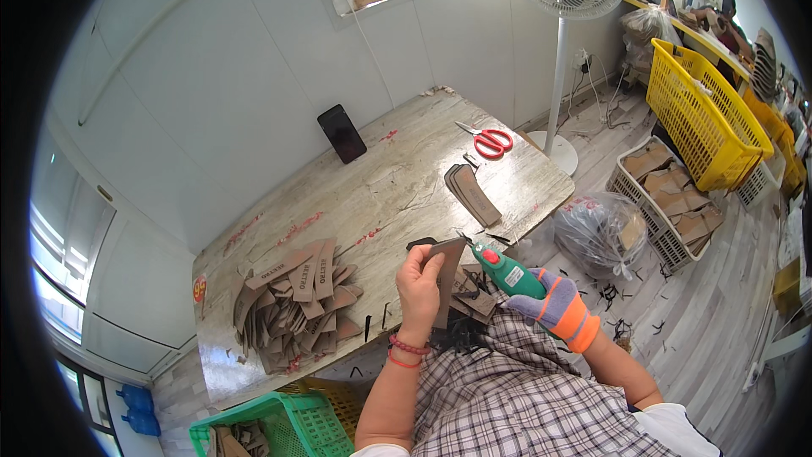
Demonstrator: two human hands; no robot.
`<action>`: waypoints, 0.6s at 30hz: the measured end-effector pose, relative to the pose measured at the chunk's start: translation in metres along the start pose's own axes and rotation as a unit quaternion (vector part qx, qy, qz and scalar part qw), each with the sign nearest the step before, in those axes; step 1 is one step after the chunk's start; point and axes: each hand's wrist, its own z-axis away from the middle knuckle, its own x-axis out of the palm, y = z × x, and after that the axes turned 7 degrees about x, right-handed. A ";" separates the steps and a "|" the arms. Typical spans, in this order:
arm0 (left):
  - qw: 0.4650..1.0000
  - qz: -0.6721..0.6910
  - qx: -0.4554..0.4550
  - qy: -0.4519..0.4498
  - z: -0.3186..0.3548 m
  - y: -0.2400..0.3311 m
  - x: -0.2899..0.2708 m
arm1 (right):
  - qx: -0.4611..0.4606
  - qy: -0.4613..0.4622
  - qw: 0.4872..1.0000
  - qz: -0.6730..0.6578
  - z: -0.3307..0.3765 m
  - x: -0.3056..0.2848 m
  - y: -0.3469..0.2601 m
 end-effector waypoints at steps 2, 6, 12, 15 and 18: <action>0.999 -0.036 0.009 -0.014 -0.002 0.004 -0.004 | 0.002 -0.007 1.000 -0.011 0.001 0.000 -0.001; 0.995 -0.090 0.014 -0.051 -0.005 0.015 -0.012 | 0.004 -0.017 1.000 0.001 0.001 -0.001 -0.002; 0.985 -0.131 0.024 -0.109 -0.009 0.033 -0.025 | 0.017 -0.048 0.998 0.033 0.003 -0.008 -0.007; 0.978 -0.161 0.042 -0.129 -0.013 0.037 -0.032 | -0.002 -0.040 0.989 0.144 0.009 -0.014 -0.020; 0.974 -0.161 0.037 -0.158 -0.014 0.042 -0.036 | -0.069 -0.033 0.985 0.158 0.008 -0.015 -0.017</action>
